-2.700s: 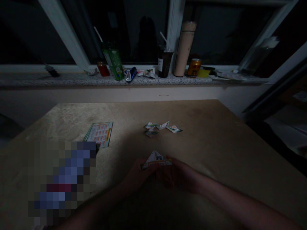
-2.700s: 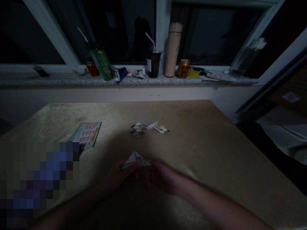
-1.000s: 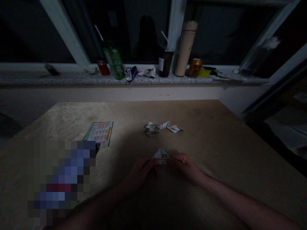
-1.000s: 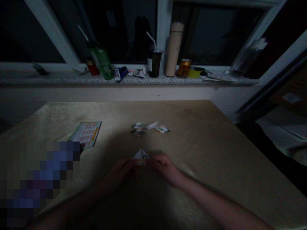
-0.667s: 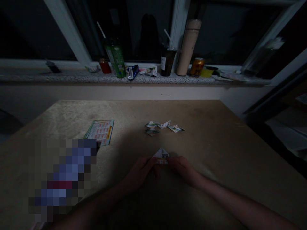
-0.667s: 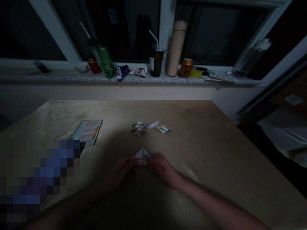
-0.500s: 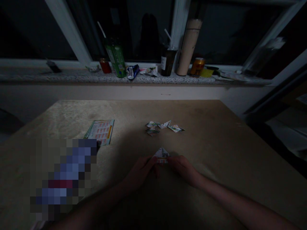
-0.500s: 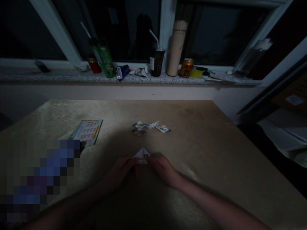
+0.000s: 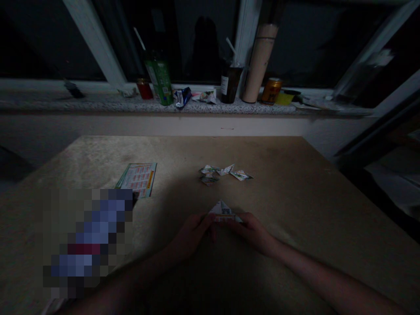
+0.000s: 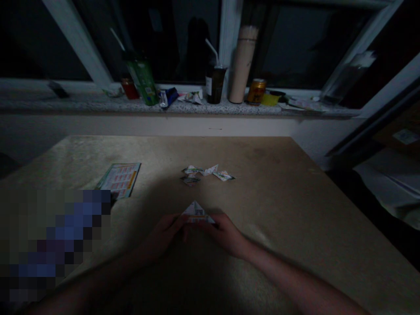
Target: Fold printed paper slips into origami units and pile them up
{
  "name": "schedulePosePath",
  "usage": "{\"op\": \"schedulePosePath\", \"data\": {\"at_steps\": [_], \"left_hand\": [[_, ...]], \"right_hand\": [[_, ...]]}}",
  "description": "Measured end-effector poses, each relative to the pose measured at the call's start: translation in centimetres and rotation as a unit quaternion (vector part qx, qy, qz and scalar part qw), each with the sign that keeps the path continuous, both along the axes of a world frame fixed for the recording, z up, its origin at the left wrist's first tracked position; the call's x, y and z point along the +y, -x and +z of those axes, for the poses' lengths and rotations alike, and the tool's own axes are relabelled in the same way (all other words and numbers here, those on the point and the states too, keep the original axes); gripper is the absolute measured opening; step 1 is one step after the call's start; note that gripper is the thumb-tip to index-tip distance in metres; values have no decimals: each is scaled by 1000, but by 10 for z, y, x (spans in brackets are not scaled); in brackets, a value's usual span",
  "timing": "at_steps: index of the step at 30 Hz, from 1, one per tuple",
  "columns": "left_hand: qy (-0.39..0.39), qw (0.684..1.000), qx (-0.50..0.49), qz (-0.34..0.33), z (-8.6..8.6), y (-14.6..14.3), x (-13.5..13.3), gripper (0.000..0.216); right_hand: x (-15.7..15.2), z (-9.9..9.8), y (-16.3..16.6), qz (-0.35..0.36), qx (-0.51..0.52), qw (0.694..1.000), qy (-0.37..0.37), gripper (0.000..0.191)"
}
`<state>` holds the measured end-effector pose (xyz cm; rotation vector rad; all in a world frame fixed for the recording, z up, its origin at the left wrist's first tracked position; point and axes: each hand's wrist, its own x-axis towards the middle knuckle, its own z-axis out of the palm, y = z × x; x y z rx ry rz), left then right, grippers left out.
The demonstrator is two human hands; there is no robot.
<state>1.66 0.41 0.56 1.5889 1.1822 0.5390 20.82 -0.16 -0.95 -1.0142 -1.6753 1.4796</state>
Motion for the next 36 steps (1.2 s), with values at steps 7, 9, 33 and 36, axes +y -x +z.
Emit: {"op": "schedulePosePath", "data": {"at_steps": [7,9,33,36], "left_hand": [[-4,1000,-6,-5,-2,2,1,51],[-6,1000,-4,-8,-2,2,1,51],[135,972,-184,55,-17,7,6,56],[135,975,-173,43,-15,5,6,57]], "right_hand": [[-1,-7,-3,-51,31,996,71,59],[-1,-7,-3,-72,15,994,85,60],[-4,-6,-1,-64,-76,993,-59,46],[-3,-8,-1,-71,-75,993,-59,46]]}}
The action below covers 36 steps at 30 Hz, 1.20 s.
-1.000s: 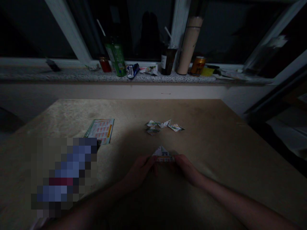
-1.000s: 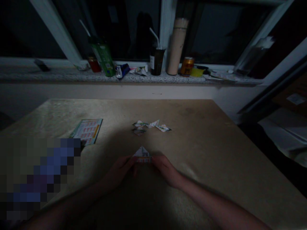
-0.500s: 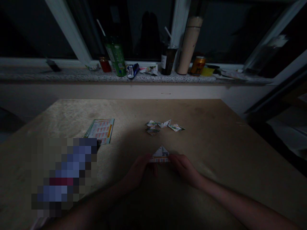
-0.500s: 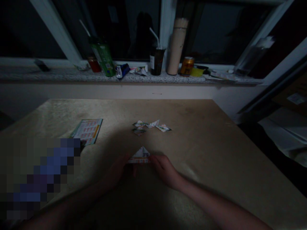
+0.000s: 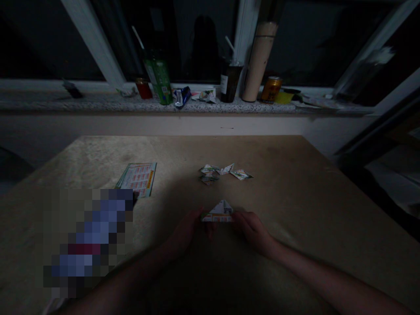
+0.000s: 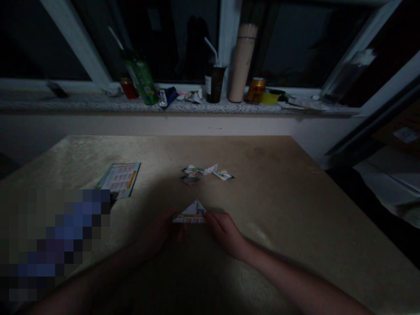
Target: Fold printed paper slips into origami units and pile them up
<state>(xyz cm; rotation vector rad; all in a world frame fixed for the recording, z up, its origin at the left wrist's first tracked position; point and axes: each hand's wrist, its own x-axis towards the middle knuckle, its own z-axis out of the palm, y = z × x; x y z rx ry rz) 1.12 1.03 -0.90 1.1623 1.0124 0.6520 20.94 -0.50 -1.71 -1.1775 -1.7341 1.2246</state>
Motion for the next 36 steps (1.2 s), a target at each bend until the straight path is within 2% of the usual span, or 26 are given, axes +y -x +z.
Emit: {"op": "schedulePosePath", "data": {"at_steps": [7,11,15,22,28,36], "left_hand": [[-47,998,35,-21,6,0,-1,60],[-69,997,17,-16,5,3,-2,51],[-56,998,23,-22,5,3,-4,42],[-70,989,112,-66,11,1,-7,44],[-118,977,171,-57,5,4,-7,44],[-142,980,134,-33,9,3,-10,35]], "right_hand": [[0,-1,-1,-12,4,1000,20,47],[0,1,-1,-16,7,1000,14,48],[0,0,-1,-11,24,999,21,49],[1,-2,-1,-17,55,998,21,50],[1,-1,-2,-3,50,998,23,51],[0,-1,-1,-8,37,999,16,50]]}}
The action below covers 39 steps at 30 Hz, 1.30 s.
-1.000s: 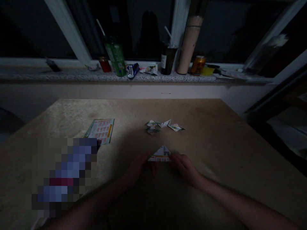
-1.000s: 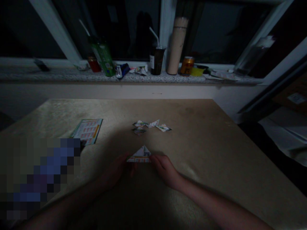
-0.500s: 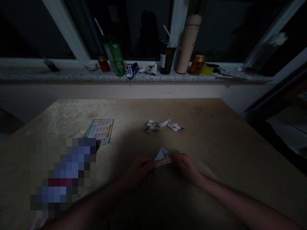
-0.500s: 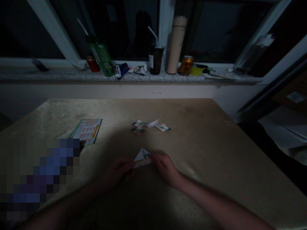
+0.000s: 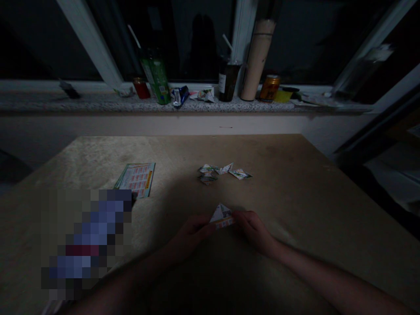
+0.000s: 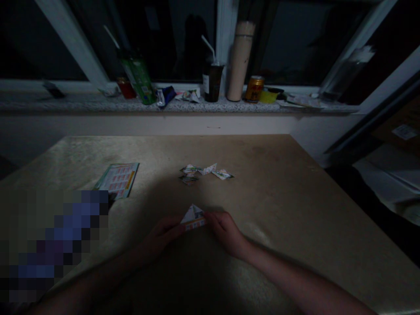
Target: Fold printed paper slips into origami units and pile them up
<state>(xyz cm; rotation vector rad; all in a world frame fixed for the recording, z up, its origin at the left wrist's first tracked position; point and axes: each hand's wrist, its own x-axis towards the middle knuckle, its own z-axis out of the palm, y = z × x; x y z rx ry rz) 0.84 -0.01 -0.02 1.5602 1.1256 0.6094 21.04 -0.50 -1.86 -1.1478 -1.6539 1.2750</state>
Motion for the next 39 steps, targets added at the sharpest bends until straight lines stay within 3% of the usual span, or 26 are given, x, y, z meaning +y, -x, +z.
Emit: {"op": "schedulePosePath", "data": {"at_steps": [15,24,33,39], "left_hand": [[66,997,18,21,-1,2,5,37],[10,997,60,41,-5,0,1,43],[2,999,44,-19,-3,1,6,41],[14,1000,13,20,-5,-2,7,41]], "right_hand": [[1,-3,0,-8,1,1000,15,47],[1,6,3,-25,23,999,16,46],[0,4,3,-25,36,999,19,45],[0,1,3,-40,44,997,39,45]]}}
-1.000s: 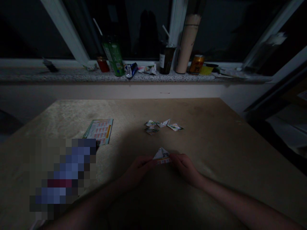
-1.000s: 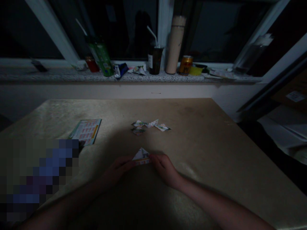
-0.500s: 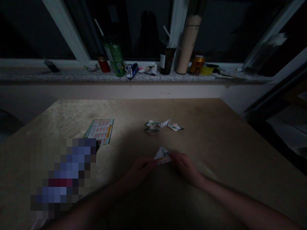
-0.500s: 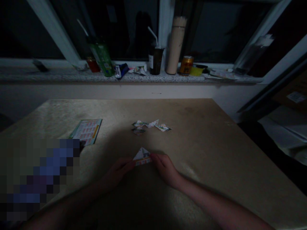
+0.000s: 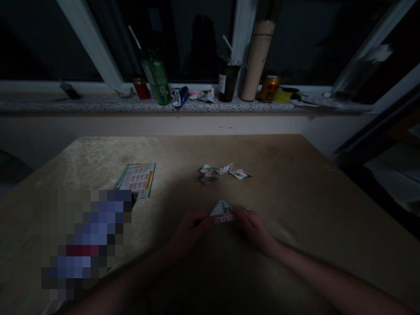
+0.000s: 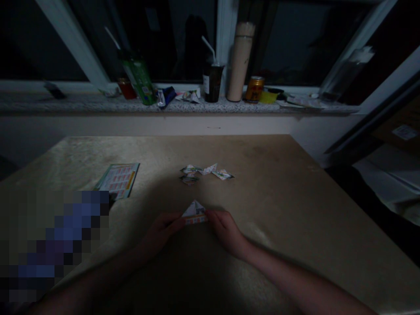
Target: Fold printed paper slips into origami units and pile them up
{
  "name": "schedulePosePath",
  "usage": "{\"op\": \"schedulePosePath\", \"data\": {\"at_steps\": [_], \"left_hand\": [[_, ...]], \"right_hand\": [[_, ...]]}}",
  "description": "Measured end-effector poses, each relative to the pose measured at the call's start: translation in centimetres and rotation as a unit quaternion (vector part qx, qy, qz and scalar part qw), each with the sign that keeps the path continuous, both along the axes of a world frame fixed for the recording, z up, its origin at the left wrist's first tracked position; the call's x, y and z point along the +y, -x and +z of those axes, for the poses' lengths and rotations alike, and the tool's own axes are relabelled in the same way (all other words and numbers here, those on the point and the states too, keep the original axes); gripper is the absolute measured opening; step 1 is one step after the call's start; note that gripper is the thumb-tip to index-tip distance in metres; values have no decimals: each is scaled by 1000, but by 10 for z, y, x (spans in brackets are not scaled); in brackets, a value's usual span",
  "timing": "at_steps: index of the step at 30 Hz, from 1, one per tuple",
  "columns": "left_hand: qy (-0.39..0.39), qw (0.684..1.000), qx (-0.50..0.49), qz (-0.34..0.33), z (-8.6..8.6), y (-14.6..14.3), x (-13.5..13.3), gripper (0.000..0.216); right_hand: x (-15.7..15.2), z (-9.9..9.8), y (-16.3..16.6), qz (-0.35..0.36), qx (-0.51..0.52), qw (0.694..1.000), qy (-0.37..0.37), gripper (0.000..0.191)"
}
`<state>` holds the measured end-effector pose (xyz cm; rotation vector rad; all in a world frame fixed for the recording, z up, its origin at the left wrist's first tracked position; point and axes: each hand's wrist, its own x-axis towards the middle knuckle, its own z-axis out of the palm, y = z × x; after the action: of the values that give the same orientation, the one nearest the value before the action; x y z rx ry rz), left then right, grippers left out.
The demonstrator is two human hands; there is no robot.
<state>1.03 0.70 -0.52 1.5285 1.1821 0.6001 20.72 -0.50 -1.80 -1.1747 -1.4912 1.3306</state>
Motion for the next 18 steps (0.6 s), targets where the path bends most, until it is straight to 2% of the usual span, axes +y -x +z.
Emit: {"op": "schedulePosePath", "data": {"at_steps": [8,14,18], "left_hand": [[48,998,-27,-1,0,2,0,39],[34,999,-20,23,-1,0,1,40],[20,997,-10,78,-1,0,-3,37]], "right_hand": [[1,-1,0,10,9,1000,20,46],[1,0,-1,9,5,1000,25,47],[2,-5,-1,5,16,999,41,47]]}}
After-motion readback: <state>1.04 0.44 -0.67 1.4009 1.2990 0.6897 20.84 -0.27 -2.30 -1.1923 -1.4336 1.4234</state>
